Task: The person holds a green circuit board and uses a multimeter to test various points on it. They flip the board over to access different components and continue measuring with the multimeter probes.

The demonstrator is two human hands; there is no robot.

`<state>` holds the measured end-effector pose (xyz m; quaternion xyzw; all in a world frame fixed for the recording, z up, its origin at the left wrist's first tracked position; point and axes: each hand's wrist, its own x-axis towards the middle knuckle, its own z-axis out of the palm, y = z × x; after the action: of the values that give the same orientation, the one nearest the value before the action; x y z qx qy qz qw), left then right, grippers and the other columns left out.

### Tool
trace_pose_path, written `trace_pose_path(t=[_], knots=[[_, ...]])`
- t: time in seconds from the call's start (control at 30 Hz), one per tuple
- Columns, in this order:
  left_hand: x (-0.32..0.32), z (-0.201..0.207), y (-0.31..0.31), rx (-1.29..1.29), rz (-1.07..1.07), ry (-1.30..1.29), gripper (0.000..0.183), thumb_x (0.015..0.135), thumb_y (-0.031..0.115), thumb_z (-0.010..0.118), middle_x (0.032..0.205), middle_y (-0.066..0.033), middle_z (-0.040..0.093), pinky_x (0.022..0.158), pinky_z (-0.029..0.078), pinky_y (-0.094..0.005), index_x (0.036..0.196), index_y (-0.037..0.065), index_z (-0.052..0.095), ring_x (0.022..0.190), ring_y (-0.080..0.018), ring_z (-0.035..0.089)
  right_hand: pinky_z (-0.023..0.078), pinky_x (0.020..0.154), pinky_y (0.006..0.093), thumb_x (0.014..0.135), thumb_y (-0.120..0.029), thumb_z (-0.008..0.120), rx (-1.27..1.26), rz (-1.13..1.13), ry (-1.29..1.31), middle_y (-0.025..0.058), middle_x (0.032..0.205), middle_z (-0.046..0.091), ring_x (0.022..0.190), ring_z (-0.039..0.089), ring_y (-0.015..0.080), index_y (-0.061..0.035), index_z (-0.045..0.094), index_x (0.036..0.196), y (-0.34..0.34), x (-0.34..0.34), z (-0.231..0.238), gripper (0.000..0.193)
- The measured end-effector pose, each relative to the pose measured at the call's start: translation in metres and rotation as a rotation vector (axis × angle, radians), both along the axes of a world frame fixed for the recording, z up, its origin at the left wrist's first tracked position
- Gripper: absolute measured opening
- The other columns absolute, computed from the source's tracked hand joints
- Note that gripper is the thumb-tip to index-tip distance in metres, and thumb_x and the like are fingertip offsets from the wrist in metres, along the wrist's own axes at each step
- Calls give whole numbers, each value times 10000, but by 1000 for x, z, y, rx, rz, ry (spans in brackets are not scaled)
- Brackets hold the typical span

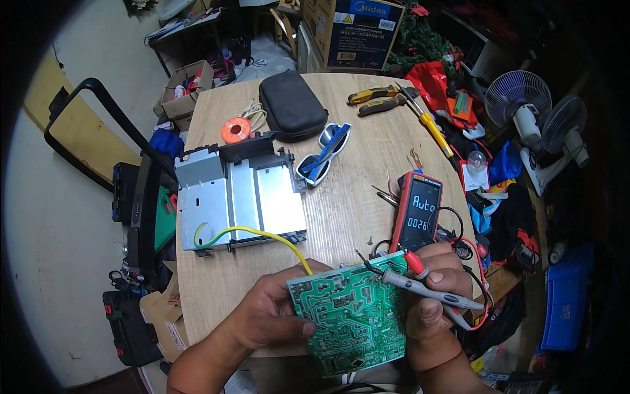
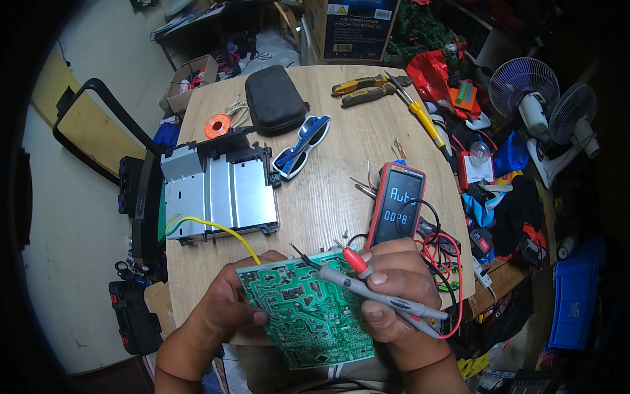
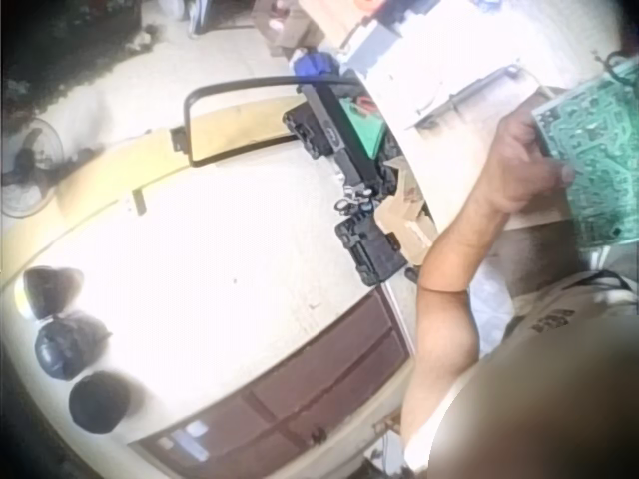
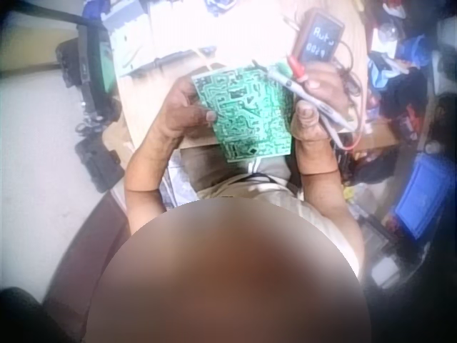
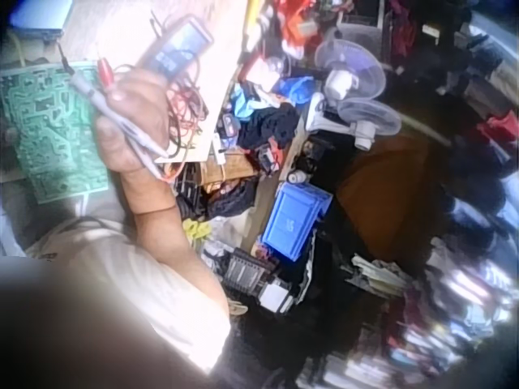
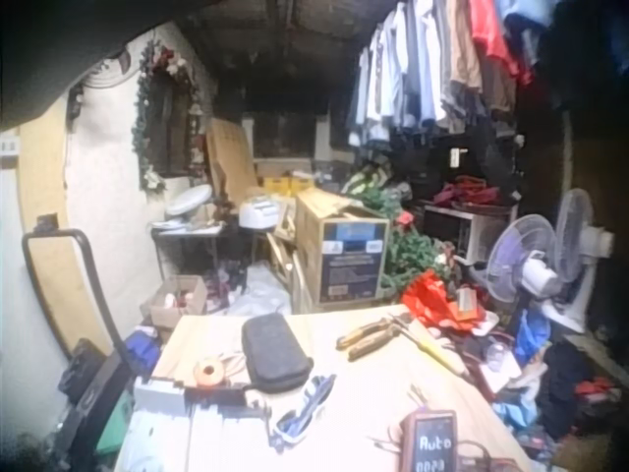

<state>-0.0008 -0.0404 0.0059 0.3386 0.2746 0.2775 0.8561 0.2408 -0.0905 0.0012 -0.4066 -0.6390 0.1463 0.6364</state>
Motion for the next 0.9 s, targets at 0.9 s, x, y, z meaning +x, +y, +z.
trace_pose_path(t=[0.9], knots=[[-7,-24,8,122,-126,-113,661,812,6,747,1384,-112,636,1162,404,-416,1438,-18,536,1313,-219,576,570,816,391,1039,-373,636,-1,43,52,101,946,622,878,651,252,-103,571,1135,-3,3,-1,294]])
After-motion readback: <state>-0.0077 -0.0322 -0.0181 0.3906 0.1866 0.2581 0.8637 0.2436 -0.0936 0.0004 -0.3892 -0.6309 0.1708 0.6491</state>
